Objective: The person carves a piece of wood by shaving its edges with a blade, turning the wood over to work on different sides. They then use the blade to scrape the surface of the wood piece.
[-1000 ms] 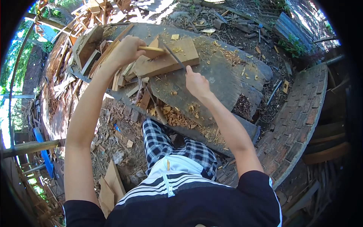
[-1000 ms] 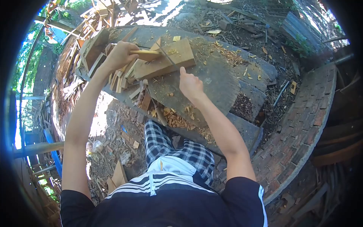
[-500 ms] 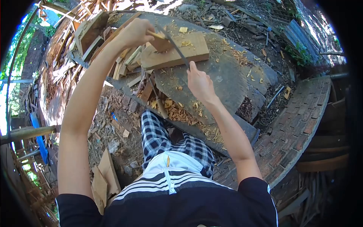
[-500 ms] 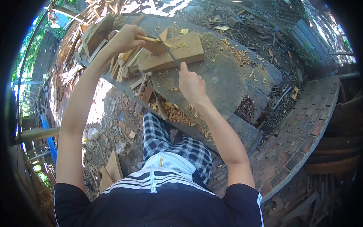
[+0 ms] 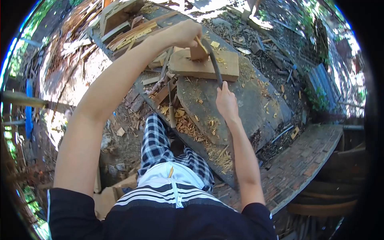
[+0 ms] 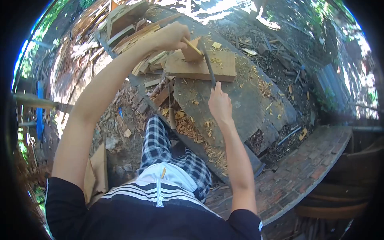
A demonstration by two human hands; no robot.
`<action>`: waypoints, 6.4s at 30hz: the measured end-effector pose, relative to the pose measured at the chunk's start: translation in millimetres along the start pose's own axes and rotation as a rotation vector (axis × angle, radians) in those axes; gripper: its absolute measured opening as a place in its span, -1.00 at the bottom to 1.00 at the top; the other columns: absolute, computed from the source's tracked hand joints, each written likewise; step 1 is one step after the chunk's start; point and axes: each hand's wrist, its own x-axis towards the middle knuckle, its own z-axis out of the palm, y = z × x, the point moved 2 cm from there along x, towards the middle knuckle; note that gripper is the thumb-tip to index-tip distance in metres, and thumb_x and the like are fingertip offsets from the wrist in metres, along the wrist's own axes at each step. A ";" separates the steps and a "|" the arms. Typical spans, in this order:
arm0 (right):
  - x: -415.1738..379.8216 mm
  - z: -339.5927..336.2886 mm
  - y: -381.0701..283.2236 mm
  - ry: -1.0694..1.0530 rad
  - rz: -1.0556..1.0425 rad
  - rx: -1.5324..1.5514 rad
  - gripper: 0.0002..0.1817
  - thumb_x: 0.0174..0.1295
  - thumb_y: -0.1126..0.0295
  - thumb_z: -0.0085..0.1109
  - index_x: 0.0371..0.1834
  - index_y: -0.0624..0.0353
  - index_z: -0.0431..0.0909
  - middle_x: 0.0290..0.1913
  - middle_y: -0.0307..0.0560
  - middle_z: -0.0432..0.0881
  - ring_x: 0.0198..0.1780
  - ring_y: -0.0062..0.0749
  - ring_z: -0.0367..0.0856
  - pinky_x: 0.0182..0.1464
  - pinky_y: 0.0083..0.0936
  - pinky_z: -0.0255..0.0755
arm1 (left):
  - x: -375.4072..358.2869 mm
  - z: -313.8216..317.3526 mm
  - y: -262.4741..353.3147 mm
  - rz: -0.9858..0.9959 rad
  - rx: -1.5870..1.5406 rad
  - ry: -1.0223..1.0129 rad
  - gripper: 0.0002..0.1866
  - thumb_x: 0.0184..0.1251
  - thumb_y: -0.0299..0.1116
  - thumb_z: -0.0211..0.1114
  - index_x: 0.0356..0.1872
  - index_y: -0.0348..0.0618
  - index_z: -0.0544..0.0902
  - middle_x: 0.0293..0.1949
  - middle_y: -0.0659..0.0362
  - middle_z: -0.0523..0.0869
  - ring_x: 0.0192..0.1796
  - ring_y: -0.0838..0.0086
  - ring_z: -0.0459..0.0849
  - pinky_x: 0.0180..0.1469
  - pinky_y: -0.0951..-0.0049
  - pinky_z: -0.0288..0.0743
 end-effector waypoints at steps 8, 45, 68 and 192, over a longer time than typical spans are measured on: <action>8.0 26.4 34.1 0.160 -0.098 -0.024 -0.57 0.46 0.22 -0.10 0.26 0.27 0.31 -0.32 0.35 0.66 -0.27 0.26 0.67 -0.25 0.04 0.51 | -6.1 12.0 -24.1 -0.083 -0.131 0.046 -0.70 -0.07 -0.37 0.43 -0.26 -0.28 0.75 -0.35 -0.05 0.75 -0.25 0.09 0.75 -0.14 0.21 0.63; -19.1 10.5 49.7 0.241 0.045 -0.103 -0.50 0.47 0.07 -0.14 0.15 0.34 0.43 -0.27 0.40 0.65 -0.21 0.38 0.61 -0.18 0.12 0.43 | -83.3 159.5 57.4 -0.547 -1.758 0.294 -0.61 0.54 0.03 0.03 -0.22 -0.12 0.48 -0.63 0.44 0.22 -0.65 0.72 0.13 -0.61 0.64 0.03; -21.2 8.4 39.1 0.302 0.066 -0.186 -0.56 0.49 0.07 -0.16 0.09 0.25 0.44 -0.37 0.35 0.66 -0.29 0.32 0.64 -0.25 0.11 0.47 | -84.3 194.8 34.3 -0.888 -1.958 -0.100 -0.51 0.54 0.13 -0.04 -0.09 -0.17 0.51 -0.55 0.32 0.35 -0.63 0.64 0.26 -0.61 0.57 0.22; 42.7 -14.2 -75.1 0.196 0.178 0.009 -0.76 0.44 0.23 -0.08 -0.15 0.22 0.30 -0.53 0.23 0.64 -0.38 0.29 0.66 -0.34 0.11 0.53 | 24.0 57.8 -41.1 -0.048 -1.372 0.462 -0.55 0.40 -0.41 0.09 -0.77 -0.13 0.30 -0.76 0.28 0.29 -0.67 0.56 0.32 -0.37 0.40 0.51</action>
